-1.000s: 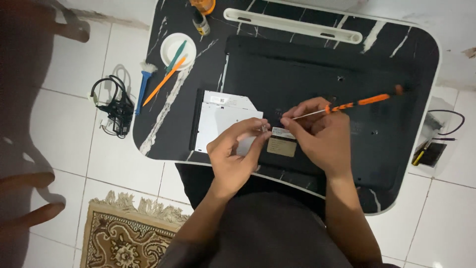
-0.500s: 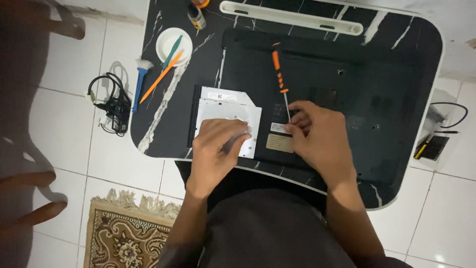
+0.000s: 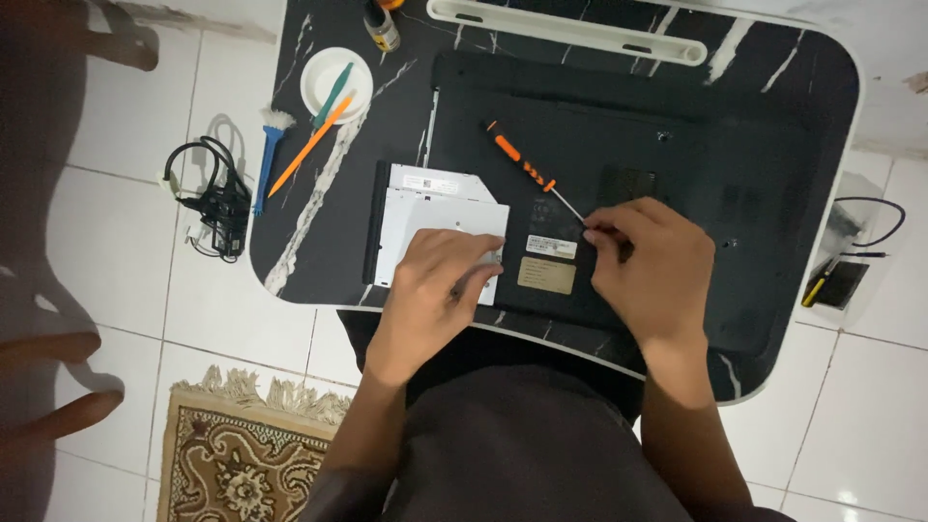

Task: Disassembling a laptop to remove the optical drive using a screwdriver and prying tool.

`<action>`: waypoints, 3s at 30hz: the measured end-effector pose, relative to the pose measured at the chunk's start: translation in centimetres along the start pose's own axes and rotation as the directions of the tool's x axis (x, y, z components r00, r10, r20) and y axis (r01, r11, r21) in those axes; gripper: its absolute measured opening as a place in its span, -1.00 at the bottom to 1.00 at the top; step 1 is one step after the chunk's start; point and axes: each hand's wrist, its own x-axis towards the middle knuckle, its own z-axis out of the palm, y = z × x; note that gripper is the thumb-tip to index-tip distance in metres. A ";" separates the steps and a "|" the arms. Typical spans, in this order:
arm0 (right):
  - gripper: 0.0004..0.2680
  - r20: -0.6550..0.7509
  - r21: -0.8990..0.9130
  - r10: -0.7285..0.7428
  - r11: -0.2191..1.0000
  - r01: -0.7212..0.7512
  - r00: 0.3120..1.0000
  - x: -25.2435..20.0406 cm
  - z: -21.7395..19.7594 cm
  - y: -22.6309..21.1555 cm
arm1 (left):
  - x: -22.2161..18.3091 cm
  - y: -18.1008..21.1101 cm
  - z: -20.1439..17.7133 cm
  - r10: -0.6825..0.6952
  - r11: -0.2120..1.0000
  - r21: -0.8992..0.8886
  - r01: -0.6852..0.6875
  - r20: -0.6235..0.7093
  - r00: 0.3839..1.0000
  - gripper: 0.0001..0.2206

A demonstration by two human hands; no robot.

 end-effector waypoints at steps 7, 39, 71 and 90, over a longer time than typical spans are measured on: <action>-0.88 -0.061 0.342 -0.157 0.924 0.169 0.986 -0.9 -0.3 -4.3 | 0.7 1.2 -0.2 -0.001 1.000 -0.027 0.002 0.030 1.000 -0.70; -0.94 0.211 0.681 0.306 0.635 -0.364 0.928 -1.5 2.7 -5.1 | 3.4 -4.3 -5.0 0.025 0.918 0.314 -0.243 0.565 0.825 0.19; -0.92 0.108 0.847 0.136 0.506 -0.163 0.985 -1.7 2.2 -5.6 | 0.1 -4.3 -4.5 0.095 0.995 0.002 -0.097 0.194 0.976 0.02; -0.91 0.109 0.743 0.003 0.664 -0.083 0.994 -1.5 1.5 -7.4 | -0.3 -2.9 -4.1 0.101 0.988 0.101 -0.121 0.184 0.978 0.02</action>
